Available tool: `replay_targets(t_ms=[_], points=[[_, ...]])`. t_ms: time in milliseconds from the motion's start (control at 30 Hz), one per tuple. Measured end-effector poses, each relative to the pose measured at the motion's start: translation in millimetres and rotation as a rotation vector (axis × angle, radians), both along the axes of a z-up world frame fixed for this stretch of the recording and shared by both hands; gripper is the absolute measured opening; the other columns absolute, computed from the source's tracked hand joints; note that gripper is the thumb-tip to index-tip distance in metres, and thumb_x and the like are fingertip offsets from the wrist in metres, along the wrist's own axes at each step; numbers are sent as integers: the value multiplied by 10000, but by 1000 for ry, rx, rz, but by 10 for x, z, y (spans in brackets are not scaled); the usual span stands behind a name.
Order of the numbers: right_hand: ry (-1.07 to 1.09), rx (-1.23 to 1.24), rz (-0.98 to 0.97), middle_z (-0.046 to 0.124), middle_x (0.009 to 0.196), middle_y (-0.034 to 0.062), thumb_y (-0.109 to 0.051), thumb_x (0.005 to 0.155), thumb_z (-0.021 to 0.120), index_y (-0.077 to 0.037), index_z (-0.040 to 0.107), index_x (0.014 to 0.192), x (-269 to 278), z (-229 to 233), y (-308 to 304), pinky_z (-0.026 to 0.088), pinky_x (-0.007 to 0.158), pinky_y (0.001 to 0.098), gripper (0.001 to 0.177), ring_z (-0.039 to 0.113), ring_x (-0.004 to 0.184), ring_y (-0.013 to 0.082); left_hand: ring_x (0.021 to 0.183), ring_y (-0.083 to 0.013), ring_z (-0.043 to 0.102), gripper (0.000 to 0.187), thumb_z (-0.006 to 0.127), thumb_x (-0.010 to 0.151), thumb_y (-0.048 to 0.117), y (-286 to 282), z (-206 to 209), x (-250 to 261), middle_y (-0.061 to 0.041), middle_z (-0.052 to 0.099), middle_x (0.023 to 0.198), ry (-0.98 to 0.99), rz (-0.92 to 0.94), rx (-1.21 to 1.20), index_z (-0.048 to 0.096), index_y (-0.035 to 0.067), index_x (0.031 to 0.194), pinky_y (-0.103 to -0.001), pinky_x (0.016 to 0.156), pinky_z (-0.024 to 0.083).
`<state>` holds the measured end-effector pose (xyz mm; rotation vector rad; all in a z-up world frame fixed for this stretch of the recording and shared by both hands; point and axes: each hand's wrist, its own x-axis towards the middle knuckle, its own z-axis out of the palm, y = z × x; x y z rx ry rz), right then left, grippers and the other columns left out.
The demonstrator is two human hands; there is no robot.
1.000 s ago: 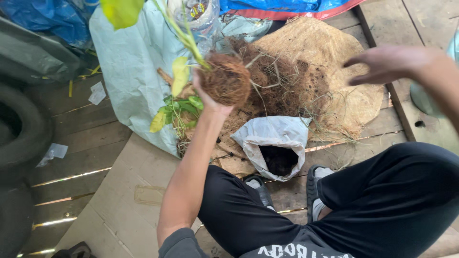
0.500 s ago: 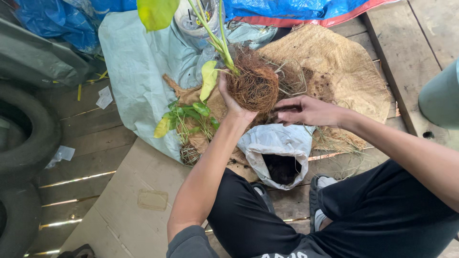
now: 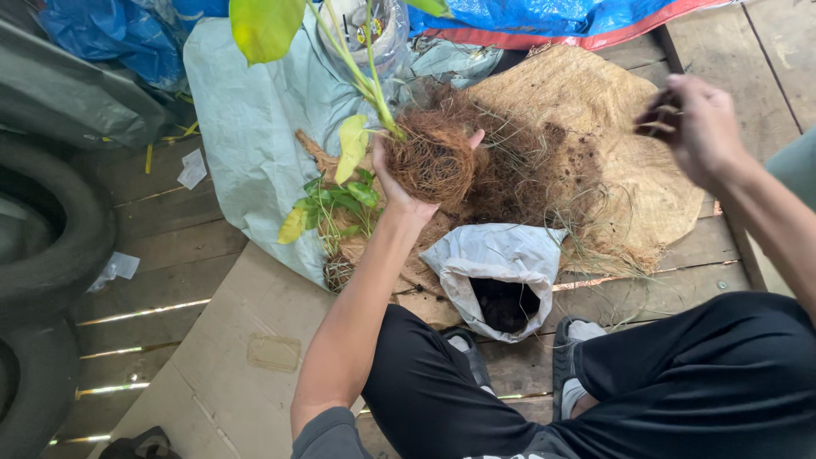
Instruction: The person holds a plant with a soil ball and wraps its roots with coconut coir. They then tie the coir around the roots using a string to secure it.
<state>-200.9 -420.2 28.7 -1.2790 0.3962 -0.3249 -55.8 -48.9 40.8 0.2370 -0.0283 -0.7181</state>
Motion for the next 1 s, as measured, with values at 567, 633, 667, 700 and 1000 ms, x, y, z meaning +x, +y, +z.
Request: replay_targets(t_ms=[567,633,667,700,1000], points=[[162,-817,562,559,1454,128,-540,1007,442,-148,450,1536,208,253,1015,486,1025,423,659,596,1259,269,939,-389,715,689,348,1049,630,-282,-7,-276,-222,716,1043,-91,-304,116,635,23,1206,-632,887,596],[140,-631,620,594,1217,114,-510,1030,435,-123,464,1520,255,410,1263,519,897,387,625,634,1054,233,937,-379,711,738,350,1037,655,-310,12,-295,-214,717,1072,-117,-305,190,640,2,1224,-584,889,608],[174,-503,659,613,1023,96,-500,1019,446,-129,482,1505,265,454,1361,543,800,367,613,651,892,212,919,-372,716,760,354,1038,670,-311,21,-299,-217,720,1054,-79,-310,169,644,-12,1206,-565,860,611],[209,-374,697,632,829,77,-489,1007,457,-134,500,1489,276,489,1422,568,703,347,601,668,729,191,902,-366,722,782,357,1039,685,-303,31,-297,-219,724,1036,-41,-316,147,647,-26,1187,-545,830,614],[145,-722,582,626,725,-85,-357,971,616,-88,757,1029,192,637,1258,394,537,266,309,453,605,46,871,-383,729,669,418,1017,622,-137,124,-225,-206,720,996,-87,-306,185,661,10,1139,-577,800,621]])
